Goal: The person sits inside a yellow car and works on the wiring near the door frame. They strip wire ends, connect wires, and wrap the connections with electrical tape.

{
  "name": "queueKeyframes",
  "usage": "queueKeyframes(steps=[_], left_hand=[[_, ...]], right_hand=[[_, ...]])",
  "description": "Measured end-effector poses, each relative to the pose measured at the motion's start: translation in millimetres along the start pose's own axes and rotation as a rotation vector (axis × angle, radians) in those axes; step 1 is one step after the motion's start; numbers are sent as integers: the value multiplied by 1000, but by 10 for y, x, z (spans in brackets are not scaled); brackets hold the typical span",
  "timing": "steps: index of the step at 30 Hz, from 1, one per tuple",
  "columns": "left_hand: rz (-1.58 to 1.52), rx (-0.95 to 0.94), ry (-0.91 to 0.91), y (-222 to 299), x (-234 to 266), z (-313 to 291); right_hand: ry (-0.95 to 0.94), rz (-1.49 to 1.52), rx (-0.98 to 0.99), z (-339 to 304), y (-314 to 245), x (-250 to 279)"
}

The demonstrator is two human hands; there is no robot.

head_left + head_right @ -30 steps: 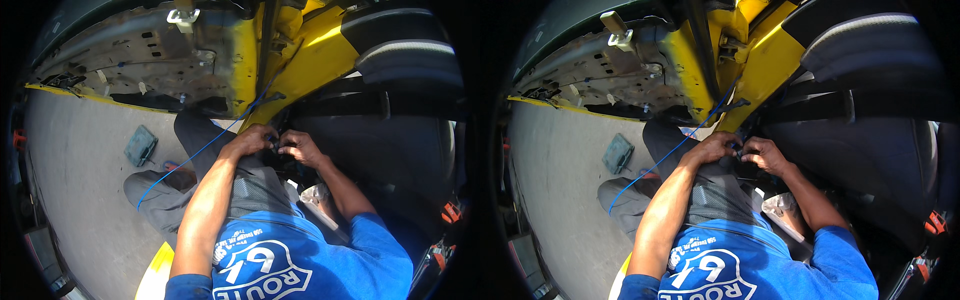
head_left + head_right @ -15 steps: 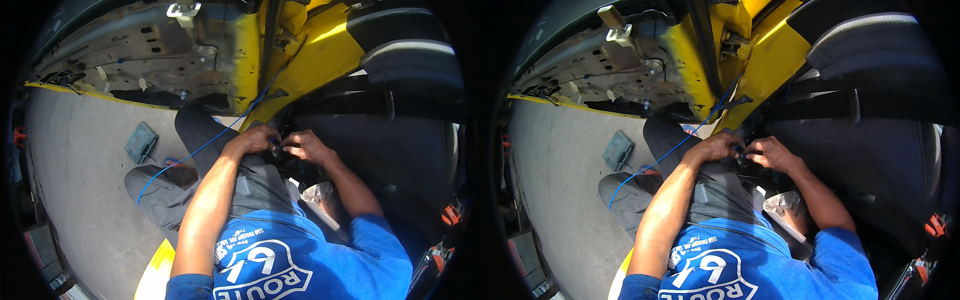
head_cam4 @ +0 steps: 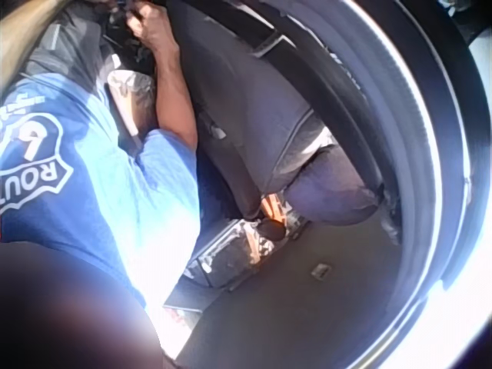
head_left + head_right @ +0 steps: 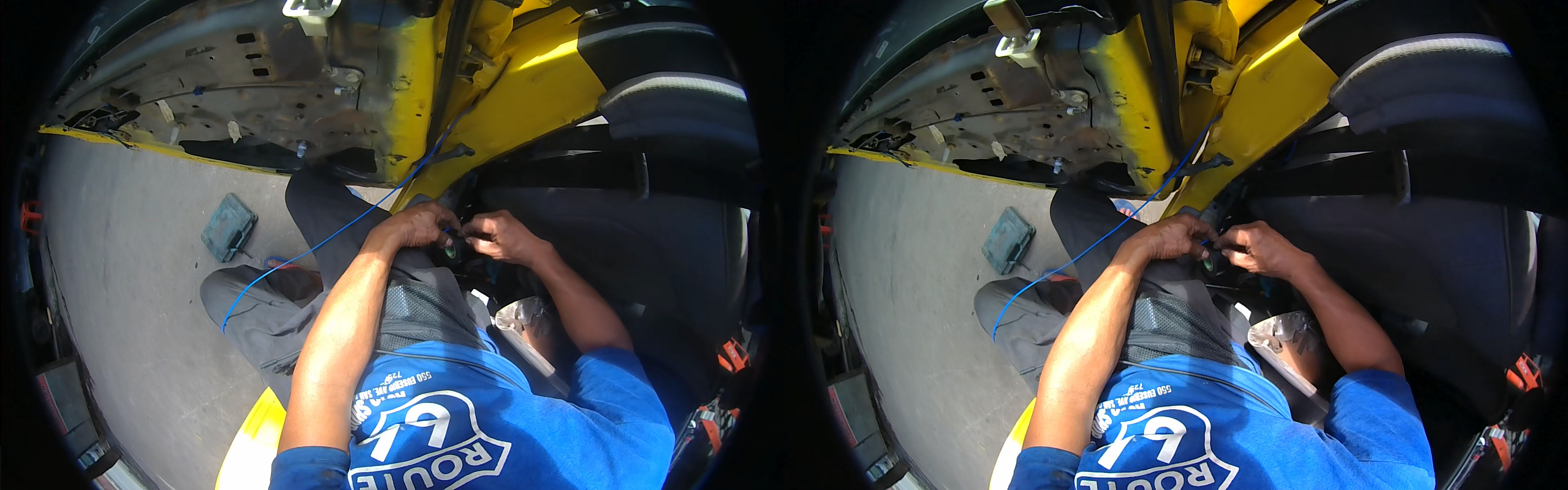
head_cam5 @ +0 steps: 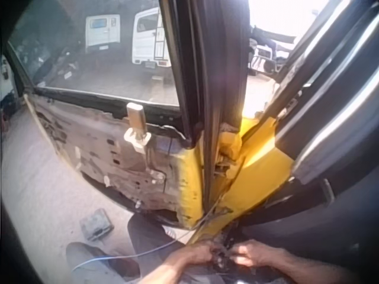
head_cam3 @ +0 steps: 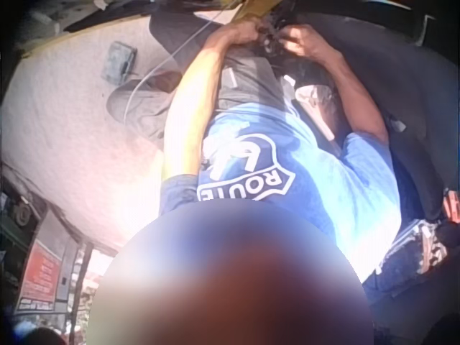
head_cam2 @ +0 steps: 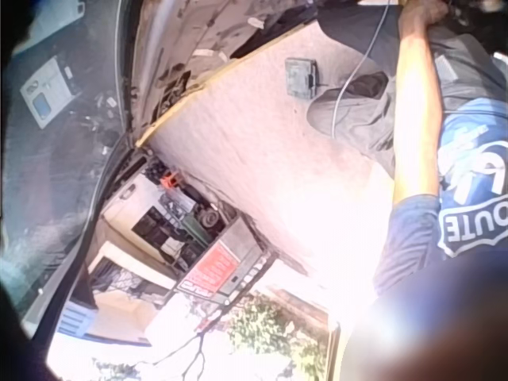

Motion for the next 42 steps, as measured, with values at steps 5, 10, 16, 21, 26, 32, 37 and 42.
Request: queueKeyframes(steps=[5,10,16,21,26,32,37,42], left_hand=[[-8,9,-16,-18,6,25],[-46,37,-43,-25,19,31],[-22,30,-61,-49,24,40],[-112,89,-129,-83,28,78],[-99,113,-162,-73,32,83],[-107,9,-100,-50,6,54],[-199,-4,-120,-101,26,95],[-157,-8,-112,-139,14,111]], right_hand=[[-48,-21,7,3,-41,57],[-93,-53,45,41,-53,80],[-144,-124,206,109,-39,68],[-139,-194,276,101,-53,0],[-97,-161,225,98,-31,-129],[-82,-170,131,43,-7,-126],[-50,-62,-74,-66,-71,-3],[45,-65,146,-84,-107,70]])
Point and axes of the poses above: each hand's wrist, its own z-axis towards the middle knuckle, its own x-axis out of the back of the hand, y = z × x, the point moved 1 cm from there along z, towards the middle knuckle, and after that the axes turned 3 degrees about -x, right-handed, at the moved point
